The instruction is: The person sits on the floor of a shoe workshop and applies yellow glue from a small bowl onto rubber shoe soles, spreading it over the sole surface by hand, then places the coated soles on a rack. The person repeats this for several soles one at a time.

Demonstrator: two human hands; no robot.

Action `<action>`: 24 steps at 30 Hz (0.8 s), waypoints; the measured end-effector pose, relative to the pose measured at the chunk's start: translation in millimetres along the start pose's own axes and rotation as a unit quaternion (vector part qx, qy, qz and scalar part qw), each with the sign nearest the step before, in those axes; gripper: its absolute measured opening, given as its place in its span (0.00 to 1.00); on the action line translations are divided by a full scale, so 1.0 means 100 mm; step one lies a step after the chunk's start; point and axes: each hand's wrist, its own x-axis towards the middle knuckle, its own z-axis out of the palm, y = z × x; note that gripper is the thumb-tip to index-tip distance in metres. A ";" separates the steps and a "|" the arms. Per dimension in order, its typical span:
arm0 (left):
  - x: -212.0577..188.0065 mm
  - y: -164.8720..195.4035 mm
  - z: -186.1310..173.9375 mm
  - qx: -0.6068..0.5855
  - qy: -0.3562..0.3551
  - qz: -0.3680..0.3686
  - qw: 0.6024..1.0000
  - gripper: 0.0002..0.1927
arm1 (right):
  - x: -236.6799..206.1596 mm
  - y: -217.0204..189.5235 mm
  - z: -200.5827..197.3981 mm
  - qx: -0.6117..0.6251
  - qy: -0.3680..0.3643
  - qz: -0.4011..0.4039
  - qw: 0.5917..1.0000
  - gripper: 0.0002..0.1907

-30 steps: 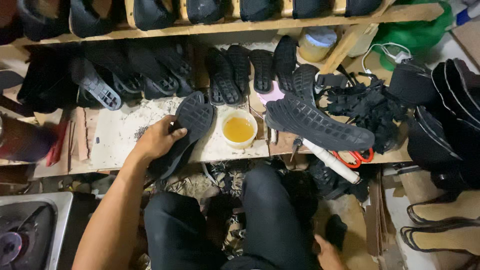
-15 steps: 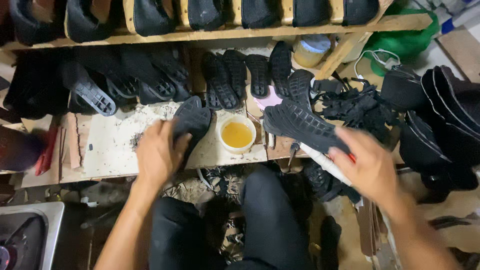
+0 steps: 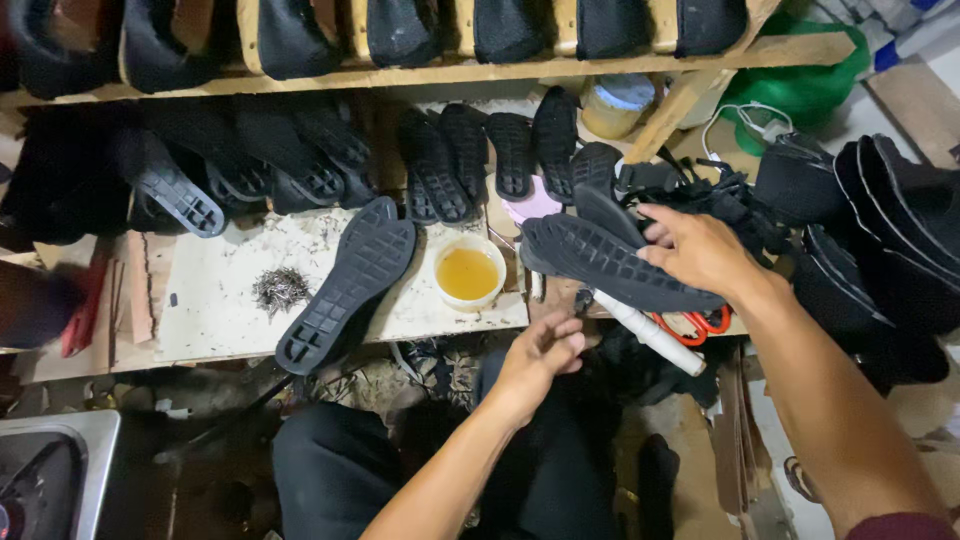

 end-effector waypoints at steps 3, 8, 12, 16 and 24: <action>0.15 0.08 0.16 -0.041 -0.005 -0.018 0.999 0.31 | 0.03 -0.01 -0.03 0.087 0.009 -0.029 0.996 0.35; 0.24 0.22 0.35 -0.114 0.003 0.009 0.993 0.27 | 0.01 -0.20 -0.11 -0.174 0.109 -0.173 0.963 0.27; 0.34 0.25 0.35 -0.185 0.004 0.005 0.983 0.28 | -0.15 -0.39 -0.07 -0.306 0.100 -0.195 0.926 0.31; 0.47 0.17 0.34 -0.240 0.063 -0.027 0.968 0.30 | -0.19 -0.39 0.05 -0.163 -0.017 -0.166 0.972 0.40; 0.53 0.20 0.30 -0.229 0.002 0.016 0.973 0.36 | -0.08 -0.10 0.06 -0.105 -0.081 -0.102 0.986 0.55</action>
